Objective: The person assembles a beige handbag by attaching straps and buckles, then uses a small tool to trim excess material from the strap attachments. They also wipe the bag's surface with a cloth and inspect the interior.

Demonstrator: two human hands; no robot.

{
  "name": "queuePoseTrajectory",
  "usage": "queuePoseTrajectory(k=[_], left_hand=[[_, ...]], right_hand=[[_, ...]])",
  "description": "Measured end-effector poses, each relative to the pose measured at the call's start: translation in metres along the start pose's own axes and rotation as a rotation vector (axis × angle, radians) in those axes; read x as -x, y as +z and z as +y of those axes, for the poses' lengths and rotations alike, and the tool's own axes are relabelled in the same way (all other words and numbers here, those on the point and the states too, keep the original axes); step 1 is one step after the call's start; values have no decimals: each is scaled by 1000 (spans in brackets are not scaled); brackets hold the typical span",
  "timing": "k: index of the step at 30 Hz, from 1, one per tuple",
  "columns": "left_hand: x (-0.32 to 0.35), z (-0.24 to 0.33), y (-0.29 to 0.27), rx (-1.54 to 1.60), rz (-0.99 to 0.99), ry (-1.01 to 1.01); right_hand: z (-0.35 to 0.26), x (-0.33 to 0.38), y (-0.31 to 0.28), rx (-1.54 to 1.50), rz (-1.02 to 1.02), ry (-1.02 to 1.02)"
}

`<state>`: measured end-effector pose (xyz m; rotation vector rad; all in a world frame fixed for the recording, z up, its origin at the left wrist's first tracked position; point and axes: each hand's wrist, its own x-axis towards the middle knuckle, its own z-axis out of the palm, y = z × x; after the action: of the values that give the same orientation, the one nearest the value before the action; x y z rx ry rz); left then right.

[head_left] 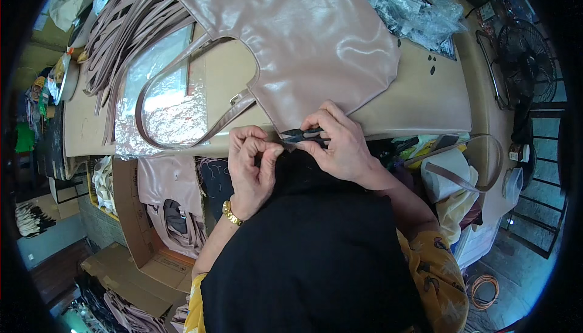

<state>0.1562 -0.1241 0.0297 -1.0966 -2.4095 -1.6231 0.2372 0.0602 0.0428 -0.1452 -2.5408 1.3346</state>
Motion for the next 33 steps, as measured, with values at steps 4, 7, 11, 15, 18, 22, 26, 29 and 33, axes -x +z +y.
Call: queuePoseTrajectory(k=[4,7,11,15,18,22,26,29,33], left_hand=[[6,1,4,-50,32,72],[11,2,-7,163,-208,64],[-17,1,-15,146,-22,-22],[-30,-25,-5,1,-81,-85],[-30,-28,-1,34,-125,-103],[-24,-32,7,23,-92,-43],[-22,-38,7,169,-45,-109],[-23,-39,7,213,-26,-146],[-20,-35,13,106,60,-48]], right_hand=[[1,4,4,47,57,-53],[9,5,3,14,29,-103],[-5,-6,-13,-93,76,71],[-8,-20,-8,-165,135,105],[5,-22,-2,-33,94,81],[7,-22,0,-24,71,107],[-2,-22,-8,-44,-58,165],[-10,-23,-10,42,-117,138],[-16,-29,-7,25,-124,151]])
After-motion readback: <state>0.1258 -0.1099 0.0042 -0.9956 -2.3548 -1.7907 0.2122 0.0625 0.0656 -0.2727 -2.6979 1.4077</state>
